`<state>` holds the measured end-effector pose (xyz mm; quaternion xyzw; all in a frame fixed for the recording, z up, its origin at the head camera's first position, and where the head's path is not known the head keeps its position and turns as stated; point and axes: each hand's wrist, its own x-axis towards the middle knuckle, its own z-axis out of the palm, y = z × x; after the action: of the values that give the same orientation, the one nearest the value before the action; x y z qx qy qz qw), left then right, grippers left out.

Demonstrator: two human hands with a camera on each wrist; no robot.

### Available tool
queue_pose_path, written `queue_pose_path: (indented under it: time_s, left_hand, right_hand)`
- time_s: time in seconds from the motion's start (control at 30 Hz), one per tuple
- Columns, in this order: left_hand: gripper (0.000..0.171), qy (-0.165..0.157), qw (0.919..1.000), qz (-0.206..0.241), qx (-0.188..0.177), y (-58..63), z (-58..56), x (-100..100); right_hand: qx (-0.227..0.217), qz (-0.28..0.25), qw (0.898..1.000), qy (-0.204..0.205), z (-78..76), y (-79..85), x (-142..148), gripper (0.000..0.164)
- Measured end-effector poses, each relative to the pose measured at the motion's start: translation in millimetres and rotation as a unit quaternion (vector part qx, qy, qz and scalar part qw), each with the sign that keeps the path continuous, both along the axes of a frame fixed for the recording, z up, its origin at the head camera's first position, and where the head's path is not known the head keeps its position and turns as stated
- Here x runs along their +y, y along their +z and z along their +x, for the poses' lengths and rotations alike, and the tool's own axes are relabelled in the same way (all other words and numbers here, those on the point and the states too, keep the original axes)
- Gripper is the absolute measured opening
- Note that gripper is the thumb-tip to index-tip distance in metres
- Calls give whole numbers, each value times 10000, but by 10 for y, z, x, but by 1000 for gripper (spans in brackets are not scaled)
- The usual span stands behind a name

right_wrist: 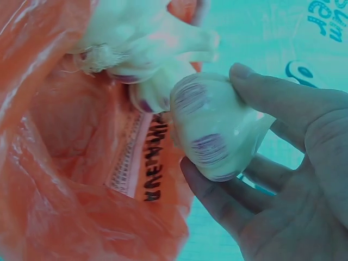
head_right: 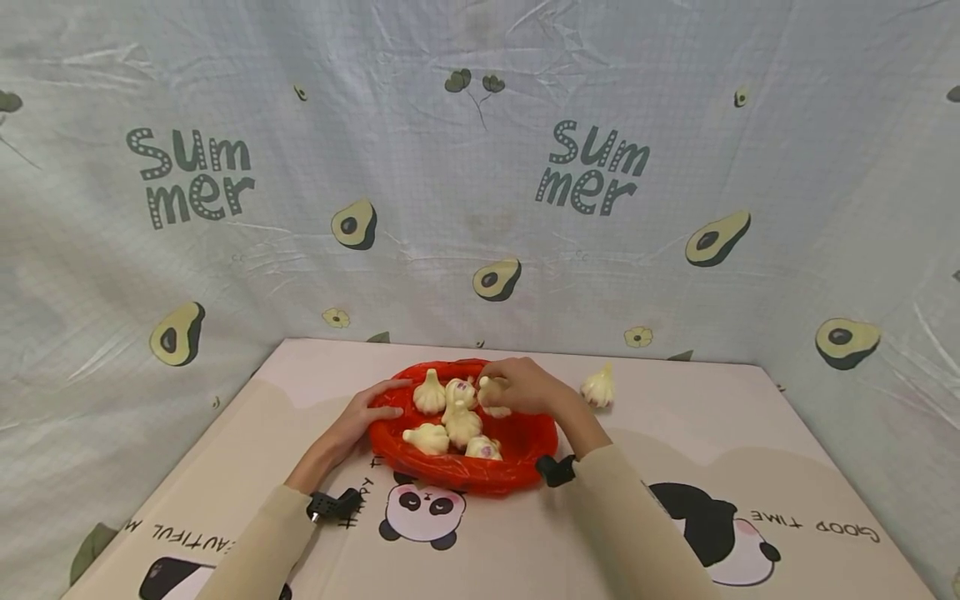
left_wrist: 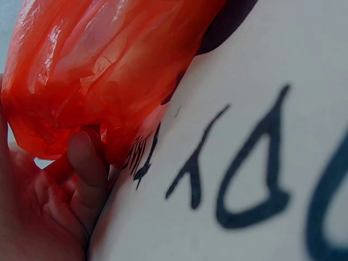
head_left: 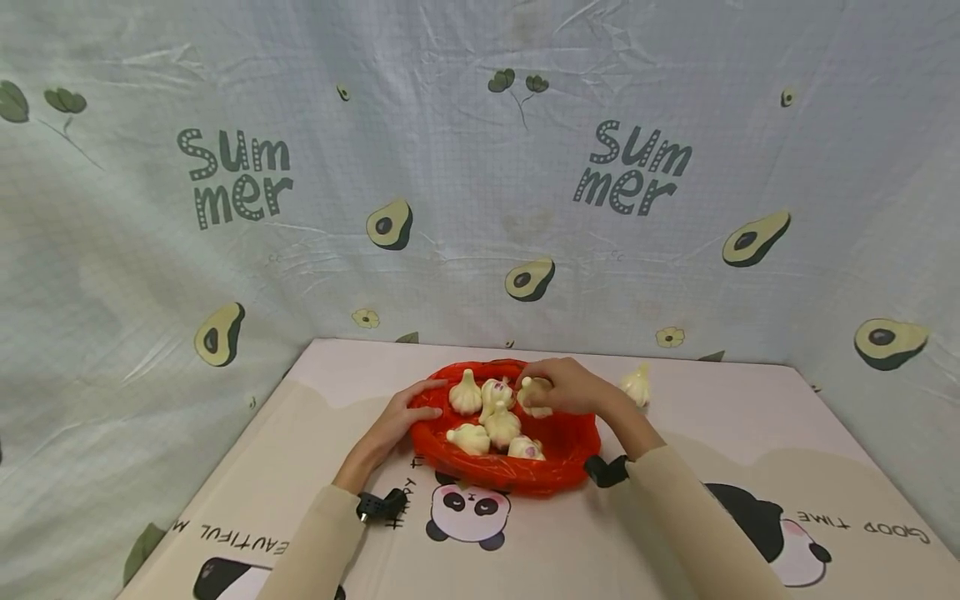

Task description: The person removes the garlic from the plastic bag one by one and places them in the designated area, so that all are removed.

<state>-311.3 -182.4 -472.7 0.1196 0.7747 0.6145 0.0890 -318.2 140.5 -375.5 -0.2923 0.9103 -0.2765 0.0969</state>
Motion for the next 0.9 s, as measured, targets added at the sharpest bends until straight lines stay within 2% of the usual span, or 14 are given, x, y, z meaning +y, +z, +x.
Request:
queue_pose_path:
  time_s: [0.43, 0.53, 0.73, 0.9]
  left_hand:
    - [55, 5, 10000, 0, 11, -19, -1, 1]
    - [55, 19, 10000, -18, -8, -16, 1, 4]
    - [55, 60, 10000, -50, -29, -8, 4, 13]
    - [55, 38, 10000, -28, -33, -4, 4, 11]
  right_hand:
    - [385, -388, 9984, -172, 170, 120, 99, 29]
    - [437, -513, 9975, -233, 218, 142, 131, 25]
    - [364, -726, 9961, -340, 302, 168, 223, 21]
    - [169, -896, 9945, -512, 362, 165, 337, 31]
